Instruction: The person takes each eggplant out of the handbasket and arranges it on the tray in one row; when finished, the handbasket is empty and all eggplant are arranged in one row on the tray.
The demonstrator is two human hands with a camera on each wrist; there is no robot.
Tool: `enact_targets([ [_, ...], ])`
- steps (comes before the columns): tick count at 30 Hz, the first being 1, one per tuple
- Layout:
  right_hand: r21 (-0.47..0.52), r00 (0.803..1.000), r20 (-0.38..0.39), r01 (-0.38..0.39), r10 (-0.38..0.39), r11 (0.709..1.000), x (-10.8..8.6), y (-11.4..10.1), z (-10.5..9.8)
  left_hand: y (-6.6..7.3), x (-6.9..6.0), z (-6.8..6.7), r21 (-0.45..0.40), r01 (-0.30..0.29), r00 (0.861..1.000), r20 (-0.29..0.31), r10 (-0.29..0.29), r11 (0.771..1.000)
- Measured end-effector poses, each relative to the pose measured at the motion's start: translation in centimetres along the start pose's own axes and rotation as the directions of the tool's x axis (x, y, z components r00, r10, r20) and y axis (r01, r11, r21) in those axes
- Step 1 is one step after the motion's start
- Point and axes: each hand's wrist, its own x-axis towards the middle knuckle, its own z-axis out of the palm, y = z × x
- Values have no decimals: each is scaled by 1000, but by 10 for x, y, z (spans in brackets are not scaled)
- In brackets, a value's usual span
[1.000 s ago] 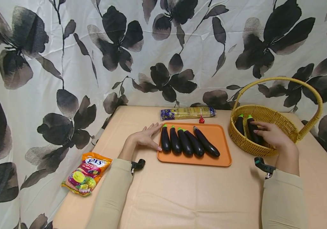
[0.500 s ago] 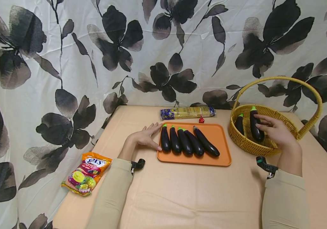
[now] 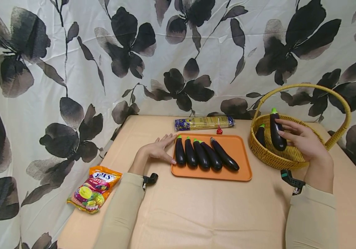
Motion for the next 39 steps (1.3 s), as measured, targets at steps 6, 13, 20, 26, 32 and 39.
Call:
enact_targets([
  [6,55,999,31,42,-43,998,0,-4,0,0,1,0,1,3,1000,0,-3,1000],
  [13,132,988,109,95,-109,987,-2,-9,1,1,1,0,0,9,1000,1,-9,1000],
  [20,100,977,170,116,-132,988,-2,-14,6,0,2,0,9,3,1000,1,-3,1000],
  [26,36,961,217,166,-170,985,2,-21,21,0,1,0,13,-9,1000,-3,9,1000],
  [32,-25,953,246,187,-176,982,5,-27,34,2,0,1,24,-25,1000,-7,26,999],
  [39,-84,947,278,189,-159,978,9,-32,47,1,0,3,25,-27,1000,-15,27,999],
])
